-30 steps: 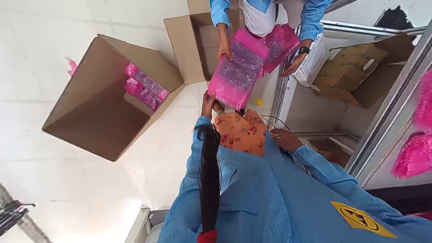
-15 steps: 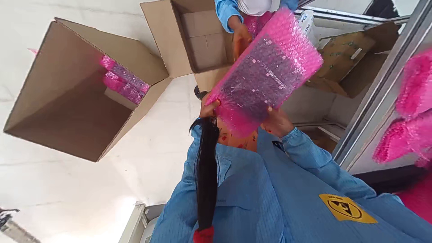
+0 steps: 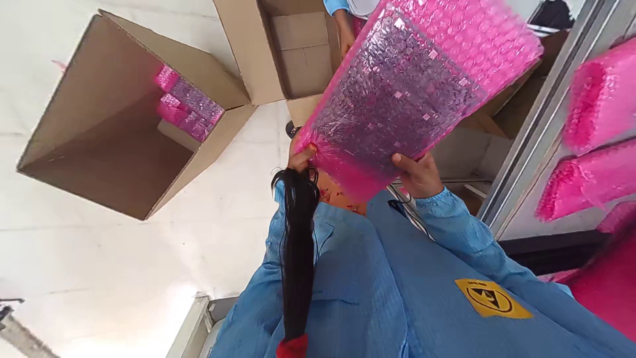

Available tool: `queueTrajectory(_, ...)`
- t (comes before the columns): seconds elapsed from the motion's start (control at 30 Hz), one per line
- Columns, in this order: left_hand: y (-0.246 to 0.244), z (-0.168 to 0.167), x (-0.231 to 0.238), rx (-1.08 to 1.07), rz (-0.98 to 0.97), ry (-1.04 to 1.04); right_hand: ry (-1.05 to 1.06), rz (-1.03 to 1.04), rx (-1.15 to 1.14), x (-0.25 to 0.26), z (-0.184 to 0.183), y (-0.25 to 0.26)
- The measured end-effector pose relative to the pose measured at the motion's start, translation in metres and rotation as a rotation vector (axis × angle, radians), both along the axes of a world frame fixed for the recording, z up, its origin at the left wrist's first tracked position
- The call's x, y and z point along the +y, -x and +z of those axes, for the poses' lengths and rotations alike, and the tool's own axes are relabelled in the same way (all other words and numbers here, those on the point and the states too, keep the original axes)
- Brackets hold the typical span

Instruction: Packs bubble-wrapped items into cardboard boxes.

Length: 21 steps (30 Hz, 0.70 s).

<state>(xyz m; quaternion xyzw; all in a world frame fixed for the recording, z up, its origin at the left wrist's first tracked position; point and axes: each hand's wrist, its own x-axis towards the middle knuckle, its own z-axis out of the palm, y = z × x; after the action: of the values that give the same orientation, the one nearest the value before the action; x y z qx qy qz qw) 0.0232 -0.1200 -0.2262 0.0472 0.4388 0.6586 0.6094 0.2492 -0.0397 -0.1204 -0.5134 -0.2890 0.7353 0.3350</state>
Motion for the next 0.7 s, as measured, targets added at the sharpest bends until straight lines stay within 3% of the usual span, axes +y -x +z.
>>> queueTrajectory(0.17,0.046,0.011,-0.006,0.068,-0.489,-0.319,-0.118,0.153,0.021,0.031,0.015,-0.011)
queueTrajectory(0.43,0.067,0.051,0.029,0.052,-0.476,-0.457,-0.173,0.433,0.143,0.066,0.025,-0.007)
queueTrajectory(0.5,0.058,0.066,0.025,0.046,-0.411,-0.289,-0.18,0.512,0.062,0.066,0.026,0.0)
queueTrajectory(0.63,0.026,0.088,0.026,0.242,-0.166,0.416,-0.176,0.651,-0.156,0.052,0.018,0.021)
queueTrajectory(0.7,0.019,0.071,0.011,0.275,-0.103,0.502,-0.159,0.753,-0.207,0.044,0.009,0.028)
